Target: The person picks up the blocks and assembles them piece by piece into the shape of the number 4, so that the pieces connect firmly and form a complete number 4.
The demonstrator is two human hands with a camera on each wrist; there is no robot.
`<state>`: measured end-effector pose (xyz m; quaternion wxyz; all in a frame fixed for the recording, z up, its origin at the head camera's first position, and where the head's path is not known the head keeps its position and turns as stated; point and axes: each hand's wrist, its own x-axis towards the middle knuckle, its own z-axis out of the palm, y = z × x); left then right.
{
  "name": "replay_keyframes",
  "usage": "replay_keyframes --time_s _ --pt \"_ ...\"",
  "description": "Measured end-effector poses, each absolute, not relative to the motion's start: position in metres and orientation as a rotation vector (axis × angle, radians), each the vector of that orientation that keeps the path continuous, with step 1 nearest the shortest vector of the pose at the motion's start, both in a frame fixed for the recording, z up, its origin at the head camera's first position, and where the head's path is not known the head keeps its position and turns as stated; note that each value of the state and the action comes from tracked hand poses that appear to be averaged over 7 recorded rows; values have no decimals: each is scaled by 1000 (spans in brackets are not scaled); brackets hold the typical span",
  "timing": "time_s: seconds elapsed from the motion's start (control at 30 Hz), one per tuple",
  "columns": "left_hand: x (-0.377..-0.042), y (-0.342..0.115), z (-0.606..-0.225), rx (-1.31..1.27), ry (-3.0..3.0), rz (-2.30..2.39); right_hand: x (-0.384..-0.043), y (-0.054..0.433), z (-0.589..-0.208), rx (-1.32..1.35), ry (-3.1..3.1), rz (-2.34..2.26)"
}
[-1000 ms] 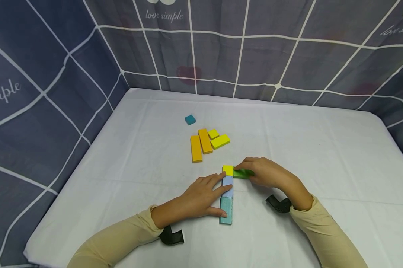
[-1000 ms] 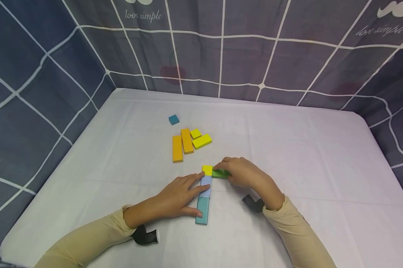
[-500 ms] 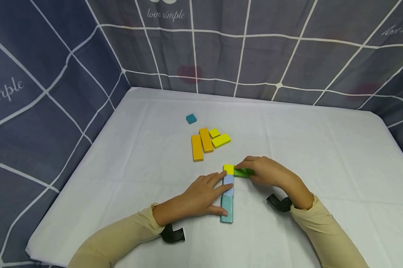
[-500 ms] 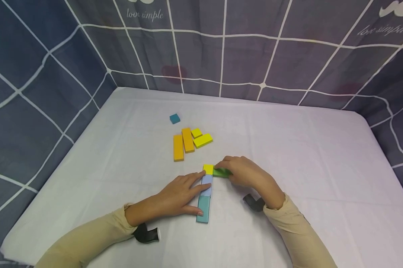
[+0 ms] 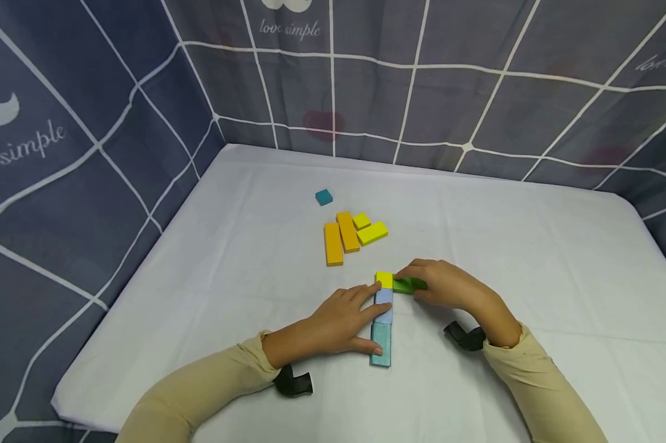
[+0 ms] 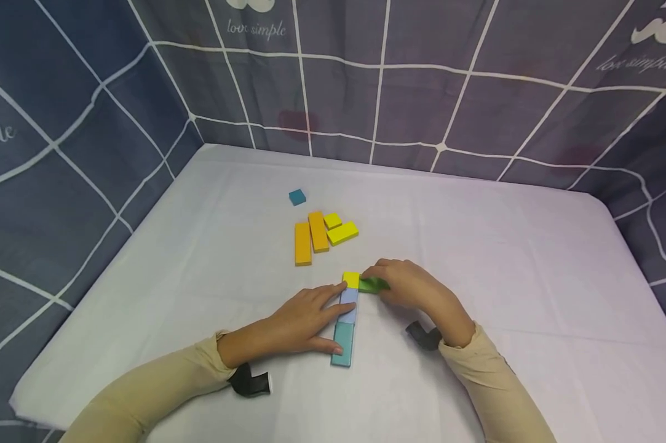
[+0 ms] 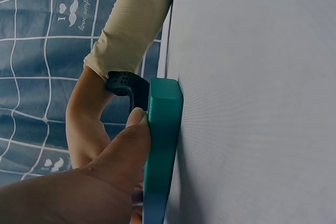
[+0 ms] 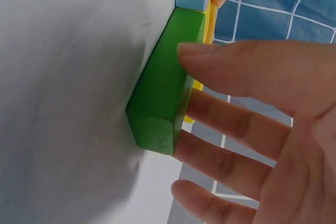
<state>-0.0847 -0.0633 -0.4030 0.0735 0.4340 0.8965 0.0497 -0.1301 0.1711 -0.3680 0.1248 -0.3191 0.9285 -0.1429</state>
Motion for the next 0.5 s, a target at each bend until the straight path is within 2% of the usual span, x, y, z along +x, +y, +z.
replay_keyframes --time_s 0.5 --pt "-85 -65 -403 1283 2680 156 -134 168 -362 -928 2701 -400"
